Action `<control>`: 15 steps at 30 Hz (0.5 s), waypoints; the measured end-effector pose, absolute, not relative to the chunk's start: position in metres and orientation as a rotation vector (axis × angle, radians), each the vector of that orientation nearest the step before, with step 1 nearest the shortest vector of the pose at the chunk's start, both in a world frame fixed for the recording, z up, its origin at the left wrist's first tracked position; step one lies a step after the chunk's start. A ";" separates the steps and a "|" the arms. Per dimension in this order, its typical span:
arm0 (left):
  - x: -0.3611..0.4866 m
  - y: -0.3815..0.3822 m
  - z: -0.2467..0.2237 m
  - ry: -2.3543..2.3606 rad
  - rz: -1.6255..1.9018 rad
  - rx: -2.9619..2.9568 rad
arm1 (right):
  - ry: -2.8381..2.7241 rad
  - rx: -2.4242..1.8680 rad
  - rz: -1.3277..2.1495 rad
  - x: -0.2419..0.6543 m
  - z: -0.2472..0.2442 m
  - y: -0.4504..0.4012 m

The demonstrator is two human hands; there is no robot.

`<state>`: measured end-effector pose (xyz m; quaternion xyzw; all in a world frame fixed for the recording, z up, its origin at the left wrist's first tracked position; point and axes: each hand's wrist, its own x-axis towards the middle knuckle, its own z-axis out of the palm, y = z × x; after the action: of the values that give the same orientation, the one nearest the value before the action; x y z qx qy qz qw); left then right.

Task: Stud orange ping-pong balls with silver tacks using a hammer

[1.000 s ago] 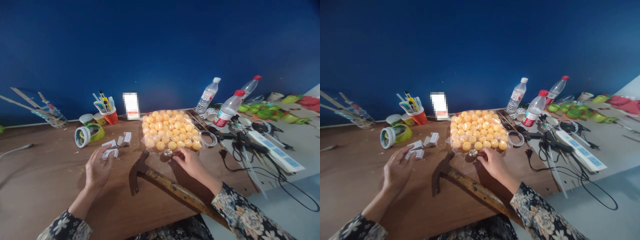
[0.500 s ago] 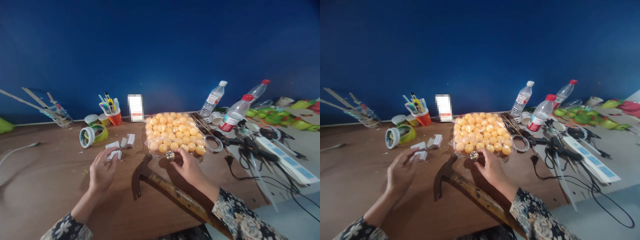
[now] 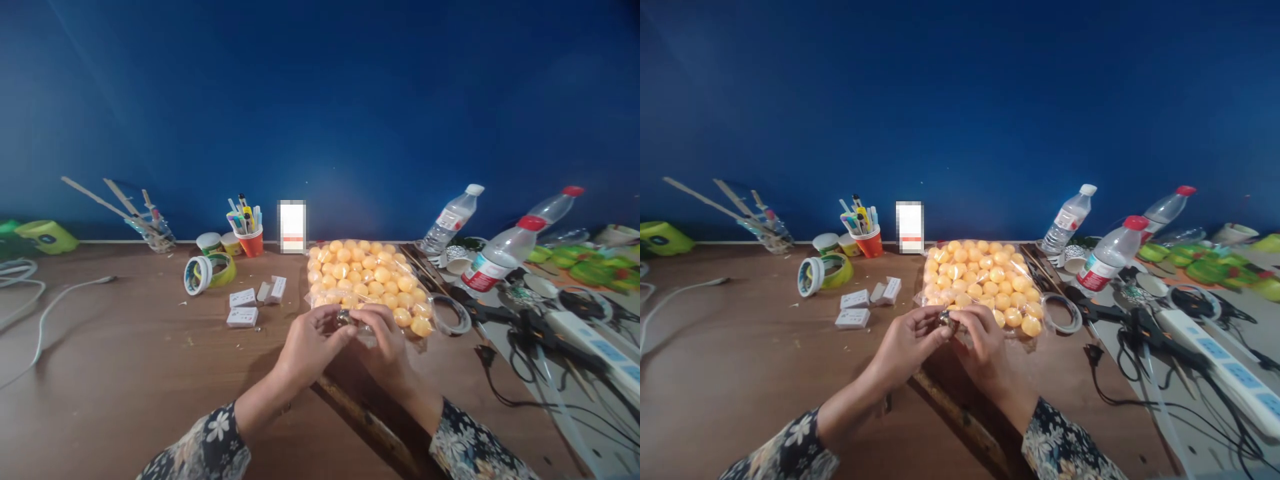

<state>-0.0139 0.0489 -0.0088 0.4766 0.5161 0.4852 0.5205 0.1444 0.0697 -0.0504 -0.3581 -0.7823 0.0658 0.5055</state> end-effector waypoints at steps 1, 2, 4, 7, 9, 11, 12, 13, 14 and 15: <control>-0.013 0.047 -0.010 1.253 1.163 1.147 | -1.900 -0.855 0.151 0.145 -0.052 0.068; -0.013 0.045 -0.011 1.273 1.163 1.154 | -1.910 -0.845 0.151 0.145 -0.053 0.067; -0.013 0.041 -0.013 1.312 1.159 1.176 | -1.915 -0.836 0.177 0.145 -0.055 0.065; -0.014 0.036 -0.018 1.319 1.151 1.250 | -1.925 -0.809 0.264 0.145 -0.058 0.067; -0.014 0.034 -0.020 1.297 1.162 1.281 | -1.959 -0.762 0.296 0.146 -0.061 0.069; -0.014 0.033 -0.023 1.275 1.168 1.276 | -2.004 -0.735 0.303 0.147 -0.063 0.070; -0.014 0.033 -0.023 1.268 1.170 1.269 | -2.023 -0.742 0.309 0.148 -0.064 0.070; -0.013 0.033 -0.024 1.260 1.166 1.264 | -2.036 -0.757 0.317 0.149 -0.065 0.069; -0.013 0.033 -0.025 1.254 1.162 1.263 | -2.044 -0.777 0.326 0.150 -0.065 0.068; -0.013 0.033 -0.025 1.250 1.160 1.265 | -2.049 -0.794 0.334 0.151 -0.065 0.067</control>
<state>-0.0126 0.0331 -0.0255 0.5202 0.5139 0.4771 0.4875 0.1508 0.0674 -0.0649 -0.3202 -0.8263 0.1349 0.4432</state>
